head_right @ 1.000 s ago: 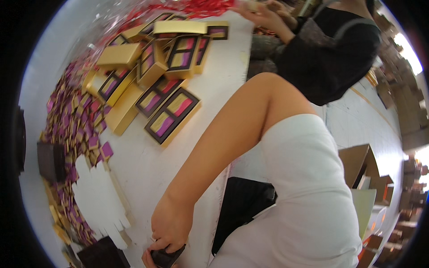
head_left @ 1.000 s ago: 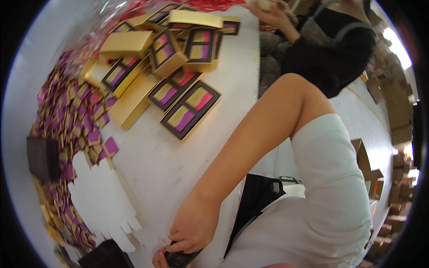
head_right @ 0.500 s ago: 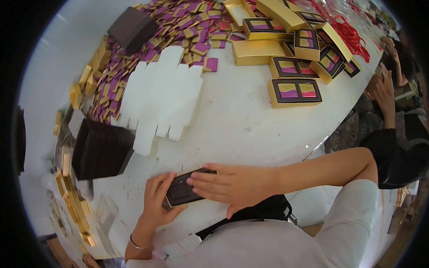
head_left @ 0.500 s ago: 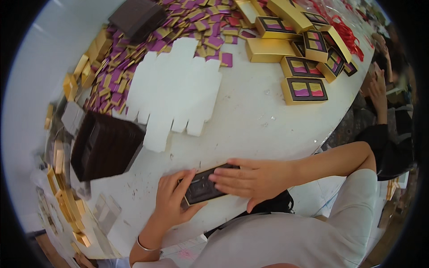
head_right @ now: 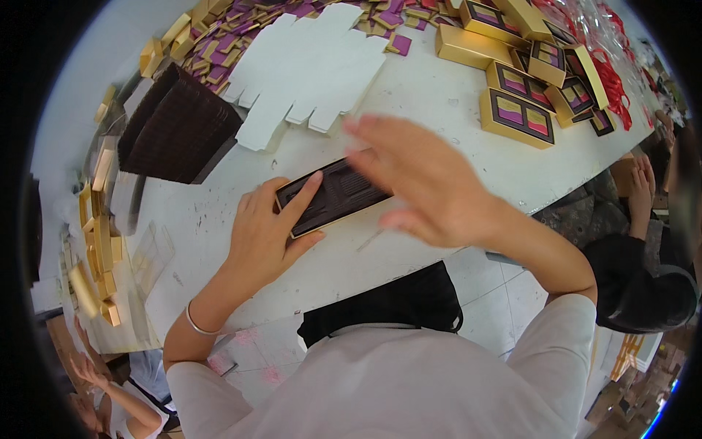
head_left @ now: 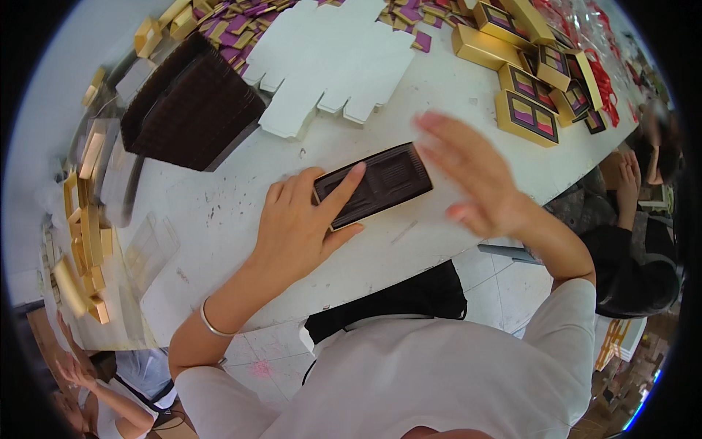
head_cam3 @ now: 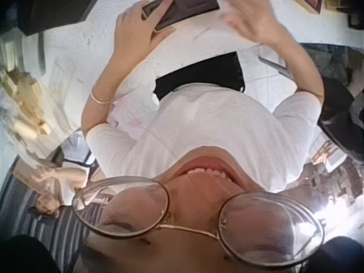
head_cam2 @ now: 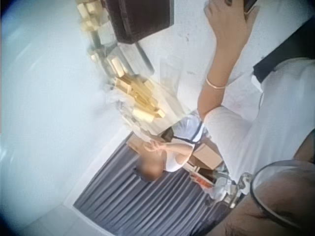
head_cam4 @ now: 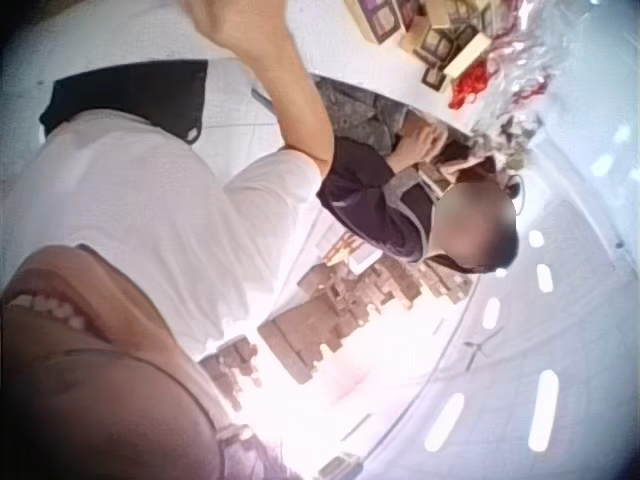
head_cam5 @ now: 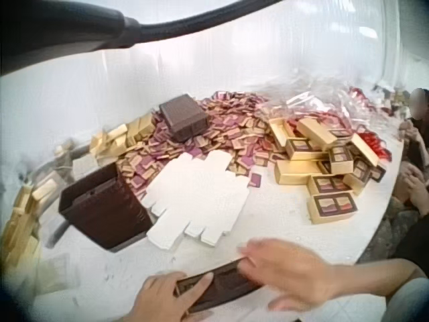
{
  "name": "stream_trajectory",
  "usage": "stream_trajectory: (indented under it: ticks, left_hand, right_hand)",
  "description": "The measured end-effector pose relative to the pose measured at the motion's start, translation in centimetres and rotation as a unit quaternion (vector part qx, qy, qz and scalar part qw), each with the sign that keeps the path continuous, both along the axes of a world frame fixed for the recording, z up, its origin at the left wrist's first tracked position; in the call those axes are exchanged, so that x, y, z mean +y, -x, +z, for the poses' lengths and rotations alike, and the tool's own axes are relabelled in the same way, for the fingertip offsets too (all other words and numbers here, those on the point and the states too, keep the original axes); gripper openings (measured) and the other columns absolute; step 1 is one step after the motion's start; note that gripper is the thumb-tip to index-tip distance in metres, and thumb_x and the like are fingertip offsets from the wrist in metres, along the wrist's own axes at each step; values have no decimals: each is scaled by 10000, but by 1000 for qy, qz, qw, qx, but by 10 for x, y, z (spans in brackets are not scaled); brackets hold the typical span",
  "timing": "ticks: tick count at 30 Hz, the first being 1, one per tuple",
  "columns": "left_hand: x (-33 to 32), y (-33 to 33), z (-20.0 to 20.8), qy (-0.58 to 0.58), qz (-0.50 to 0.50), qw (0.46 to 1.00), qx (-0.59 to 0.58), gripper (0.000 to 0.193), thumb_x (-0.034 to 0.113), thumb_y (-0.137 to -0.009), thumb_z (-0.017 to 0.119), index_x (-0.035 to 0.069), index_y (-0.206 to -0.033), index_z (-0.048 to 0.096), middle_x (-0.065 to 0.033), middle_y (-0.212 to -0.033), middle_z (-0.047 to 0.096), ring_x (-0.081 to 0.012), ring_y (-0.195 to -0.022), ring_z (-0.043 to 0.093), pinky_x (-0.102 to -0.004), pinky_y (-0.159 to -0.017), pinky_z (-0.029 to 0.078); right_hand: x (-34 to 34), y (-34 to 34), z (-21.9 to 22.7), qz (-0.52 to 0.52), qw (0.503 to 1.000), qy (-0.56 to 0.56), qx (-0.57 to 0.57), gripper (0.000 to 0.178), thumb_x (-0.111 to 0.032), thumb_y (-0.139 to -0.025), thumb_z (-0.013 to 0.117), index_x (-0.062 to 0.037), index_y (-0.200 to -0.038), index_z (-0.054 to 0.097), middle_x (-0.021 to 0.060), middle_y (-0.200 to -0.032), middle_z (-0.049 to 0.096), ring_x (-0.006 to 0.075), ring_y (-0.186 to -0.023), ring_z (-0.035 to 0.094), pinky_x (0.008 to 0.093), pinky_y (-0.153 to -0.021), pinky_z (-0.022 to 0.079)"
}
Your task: The person assembles small rectangular boxes by inserting two colored inserts into a black tray, then placing the tray into a gold outer box. The person repeats this process multiple times, stacking the completed boxes on the table.
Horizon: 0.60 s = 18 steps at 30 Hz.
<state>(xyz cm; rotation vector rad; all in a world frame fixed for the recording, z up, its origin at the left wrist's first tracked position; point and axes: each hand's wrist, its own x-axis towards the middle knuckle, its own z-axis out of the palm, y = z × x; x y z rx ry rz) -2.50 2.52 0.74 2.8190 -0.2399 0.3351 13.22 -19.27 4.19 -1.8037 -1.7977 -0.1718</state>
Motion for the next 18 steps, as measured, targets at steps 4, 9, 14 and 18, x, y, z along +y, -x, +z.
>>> stream_trajectory:
  ticks: [4, 9, 14, 18]
  left_hand:
    - [-4, -7, 2, 11, -15, 1000, -20, 666, 315, -745, 691, 152, -1346, 452, -137, -1122, 478, -294, -929, 474, -397, -820, 383]
    - [1, -8, 0, 45, -17, 998, -32, 713, 361, -716, 712, 141, -1340, 444, -102, -1118, 497, -268, -983, 468, -392, -840, 356]
    - [1, -12, 3, 103, -18, 994, -44, 777, 339, -692, 738, 85, -1344, 401, -87, -1139, 511, -257, -1033, 458, -391, -900, 322]
    - [7, -8, -2, 123, -10, 992, -18, 778, 262, -665, 766, 66, -1324, 401, -119, -1172, 519, -298, -1061, 460, -411, -931, 334]
  right_hand:
    - [0, 20, -26, -12, 980, 158, -123, 714, -557, -873, 415, 43, -1257, 463, 170, -1387, 386, 306, -1296, 358, 465, -1083, 247]
    - [1, -3, -4, -19, 993, 95, 62, 514, -362, -904, 497, 1, -1266, 470, 161, -1339, 441, 307, -1251, 410, 437, -1054, 297]
    - [16, -107, 2, -308, 950, -10, 58, 264, -137, -860, 592, -8, -1090, 577, 129, -1127, 600, 273, -1006, 576, 346, -871, 451]
    - [51, -149, -29, -294, 950, 74, -70, 273, -192, -863, 584, -10, -1066, 581, 131, -1031, 630, 329, -930, 589, 395, -826, 461]
